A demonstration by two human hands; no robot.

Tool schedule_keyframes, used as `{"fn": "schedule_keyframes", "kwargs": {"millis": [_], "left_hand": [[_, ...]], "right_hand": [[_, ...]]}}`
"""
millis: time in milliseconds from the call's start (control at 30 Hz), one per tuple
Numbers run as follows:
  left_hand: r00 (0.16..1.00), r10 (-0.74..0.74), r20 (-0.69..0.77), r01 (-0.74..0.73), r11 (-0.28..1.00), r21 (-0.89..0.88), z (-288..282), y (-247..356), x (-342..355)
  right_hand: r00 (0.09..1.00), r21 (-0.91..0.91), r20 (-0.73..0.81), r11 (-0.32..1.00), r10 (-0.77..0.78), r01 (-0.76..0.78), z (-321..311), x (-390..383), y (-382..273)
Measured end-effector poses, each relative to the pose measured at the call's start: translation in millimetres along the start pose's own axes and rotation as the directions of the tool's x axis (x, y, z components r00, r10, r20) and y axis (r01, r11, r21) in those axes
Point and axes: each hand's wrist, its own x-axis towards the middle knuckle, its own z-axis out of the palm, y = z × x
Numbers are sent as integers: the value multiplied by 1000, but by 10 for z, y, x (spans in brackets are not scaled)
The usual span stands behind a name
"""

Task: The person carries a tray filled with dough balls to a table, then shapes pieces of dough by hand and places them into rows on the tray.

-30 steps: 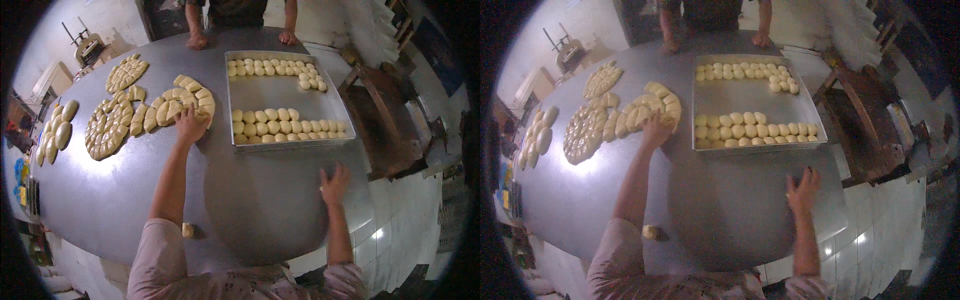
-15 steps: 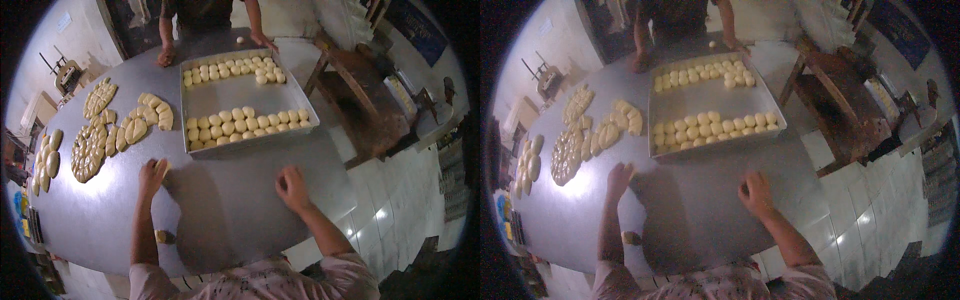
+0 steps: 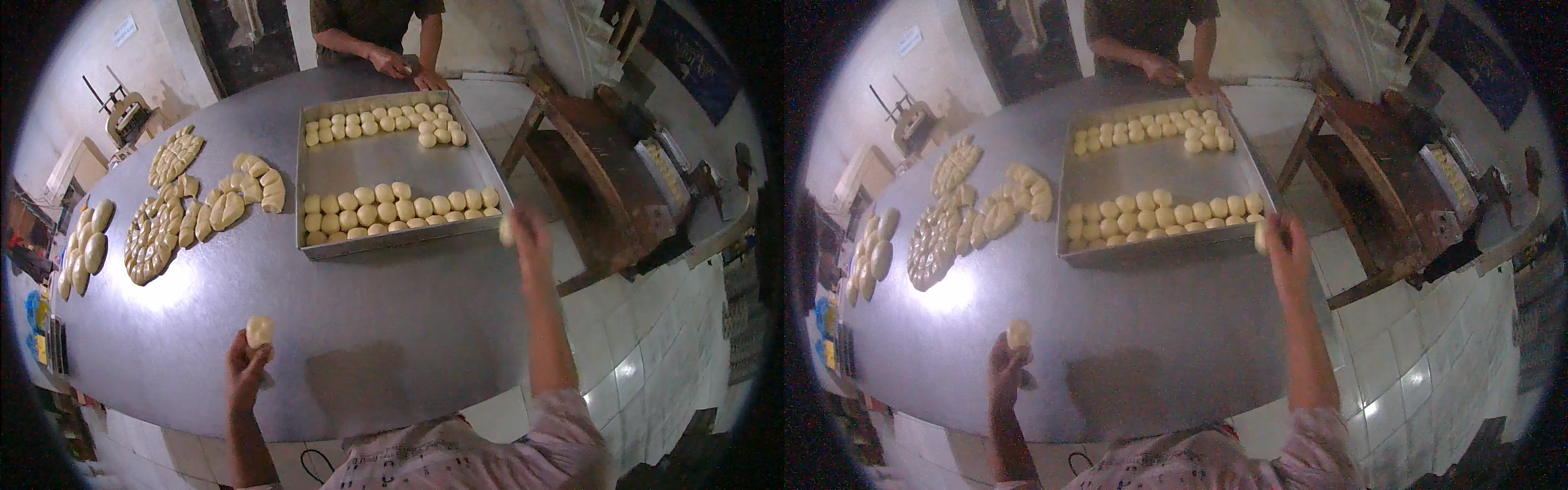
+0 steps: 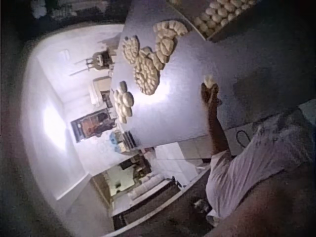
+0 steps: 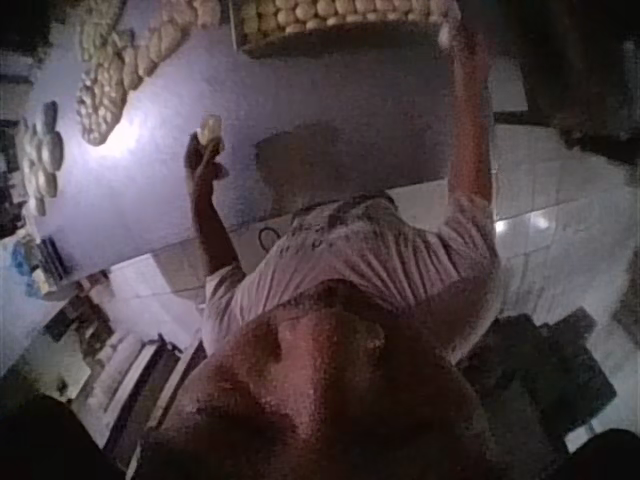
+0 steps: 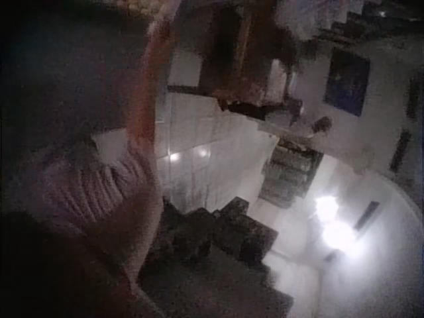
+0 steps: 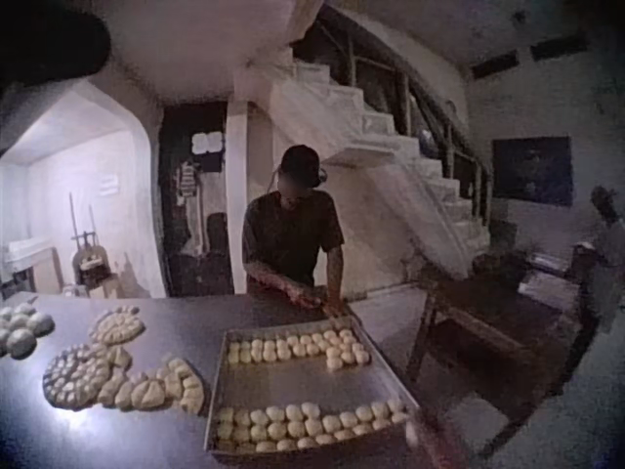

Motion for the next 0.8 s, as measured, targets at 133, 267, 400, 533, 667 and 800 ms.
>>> {"fn": "schedule_keyframes", "kwargs": {"millis": [133,267,400,533,667,800], "left_hand": [[980,124,154,-115,991,-68,386,-9,119],[929,273,249,-332,913,238,425,151,226],[897,312,314,-430,782,452,494,217,200],[763,336,552,-579,735,353,720,165,251],[877,130,462,-296,904,308,158,-61,450],[938,63,341,-48,998,-51,307,72,492]], "right_hand": [[733,-5,-475,834,-487,551,846,777,-266],[965,-388,185,889,-184,244,1304,732,203],[776,172,622,985,-102,-8,1526,-837,-390],[756,159,641,987,-130,35,1214,-1794,-234],[945,-341,326,936,31,87,164,-1860,155],[928,-899,291,264,-233,348,-130,-1346,424]]}}
